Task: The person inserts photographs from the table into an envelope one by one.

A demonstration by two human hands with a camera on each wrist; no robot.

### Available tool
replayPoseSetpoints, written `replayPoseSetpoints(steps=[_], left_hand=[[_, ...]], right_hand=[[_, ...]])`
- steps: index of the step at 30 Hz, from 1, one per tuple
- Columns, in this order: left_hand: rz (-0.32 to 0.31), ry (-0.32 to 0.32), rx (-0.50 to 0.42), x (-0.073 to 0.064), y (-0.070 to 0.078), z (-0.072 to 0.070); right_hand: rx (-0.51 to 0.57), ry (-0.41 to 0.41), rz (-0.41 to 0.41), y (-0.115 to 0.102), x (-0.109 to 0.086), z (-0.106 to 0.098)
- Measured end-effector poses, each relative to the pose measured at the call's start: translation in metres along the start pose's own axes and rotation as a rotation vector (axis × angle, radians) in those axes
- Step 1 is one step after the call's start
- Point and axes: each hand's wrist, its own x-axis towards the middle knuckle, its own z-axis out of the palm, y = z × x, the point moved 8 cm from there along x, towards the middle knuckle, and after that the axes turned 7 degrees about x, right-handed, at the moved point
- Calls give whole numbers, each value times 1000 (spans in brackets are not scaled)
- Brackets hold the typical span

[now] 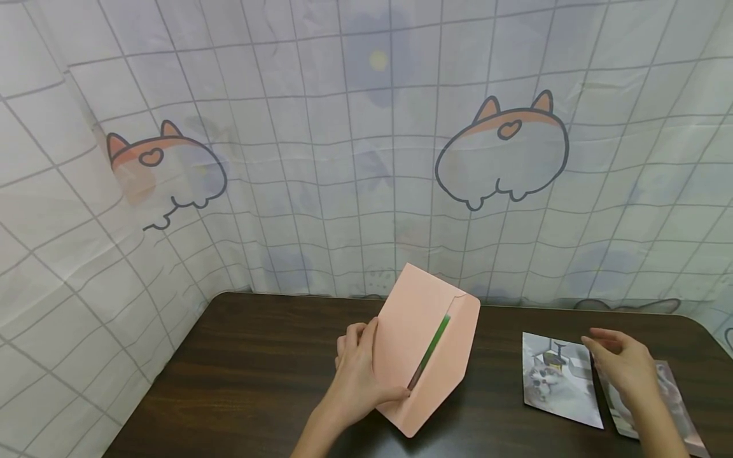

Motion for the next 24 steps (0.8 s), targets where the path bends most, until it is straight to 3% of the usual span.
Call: replayPoseSetpoints(steps=[9, 16, 24], left_hand=[[-6, -4, 1, -1, -2, 1], [-10, -5, 1, -1, -1, 0], [-5, -9, 2, -1, 0, 0]], right_hand=[[-25, -73, 49, 12, 3, 5], [-48, -127, 32, 17, 5, 8], [-102, -105, 12, 18, 5, 9]])
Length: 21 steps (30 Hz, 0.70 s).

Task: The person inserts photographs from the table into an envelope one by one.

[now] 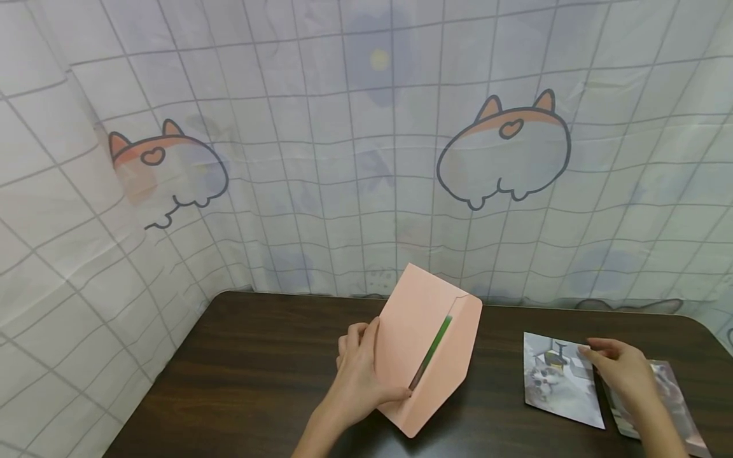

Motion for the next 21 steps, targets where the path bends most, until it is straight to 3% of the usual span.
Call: replayPoseSetpoints(steps=[14, 21], left_hand=[[-11, -6, -3, 0, 0, 0], [-8, 1, 1, 0, 0, -1]], right_hand=[[43, 81, 1, 3, 2, -3], [134, 93, -32, 0, -1, -8]])
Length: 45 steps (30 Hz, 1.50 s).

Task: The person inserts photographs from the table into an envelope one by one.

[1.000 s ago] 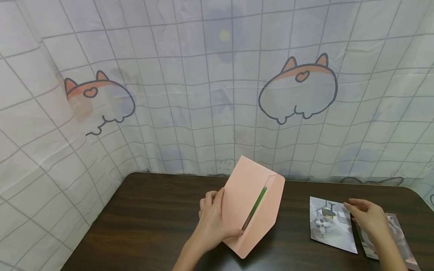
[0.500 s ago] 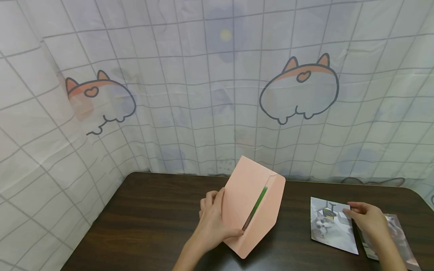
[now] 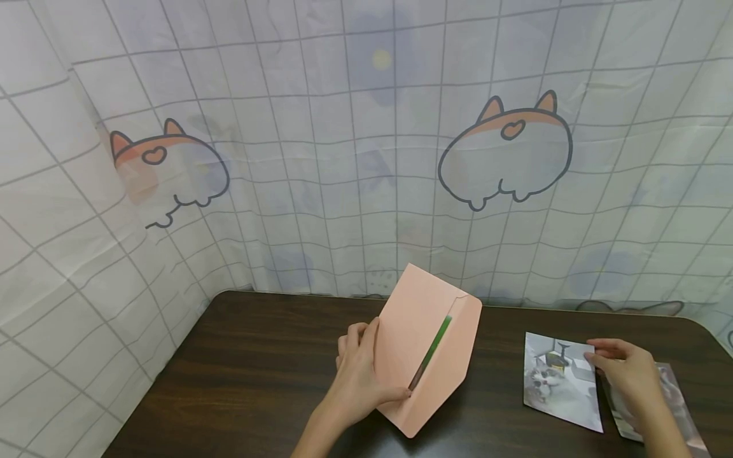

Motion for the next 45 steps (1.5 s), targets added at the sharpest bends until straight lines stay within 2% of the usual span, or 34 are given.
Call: replayPoseSetpoints(steps=[5, 9, 19, 31, 39, 45], left_hand=[[4, 4, 3, 0, 0, -1], [4, 6, 2, 0, 0, -1], [9, 21, 16, 0, -1, -4], [-4, 40, 27, 1, -2, -6], [-3, 55, 46, 2, -3, -8], [2, 69, 52, 2, -4, -9]], right_hand=[[76, -26, 17, -1, -1, -1], [103, -20, 16, -2, -1, -3], [135, -66, 19, -6, -3, -4], [100, -119, -39, -26, -8, -2], [137, -158, -80, -35, -11, 2], [166, -155, -113, -44, -14, 5]])
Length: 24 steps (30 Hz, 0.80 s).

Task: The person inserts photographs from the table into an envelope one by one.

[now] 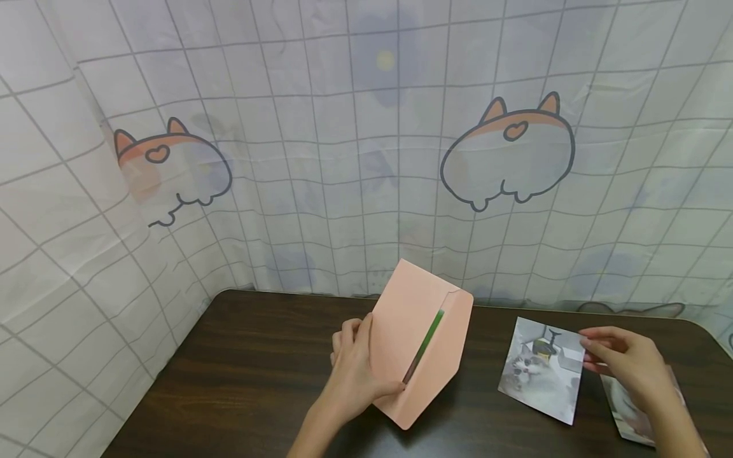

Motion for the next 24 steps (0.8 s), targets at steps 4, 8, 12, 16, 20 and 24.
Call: replayPoseSetpoints(steps=[4, 8, 12, 16, 20, 24], left_hand=[[1, 10, 3, 0, -1, -1], [0, 19, 6, 0, -2, -1], [-5, 26, 12, 1, -3, -3], [-7, 29, 17, 1, -3, -3], [-11, 31, 21, 1, -5, -4], [-17, 35, 20, 1, -6, -4]], right_hand=[[17, -2, -8, -3, 0, 1], [39, -10, -12, -5, 0, 3], [56, -19, -24, -9, 0, 5], [55, -23, -36, -14, -2, 7], [49, -24, -40, -19, -4, 9], [40, -25, -43, -22, -5, 11]])
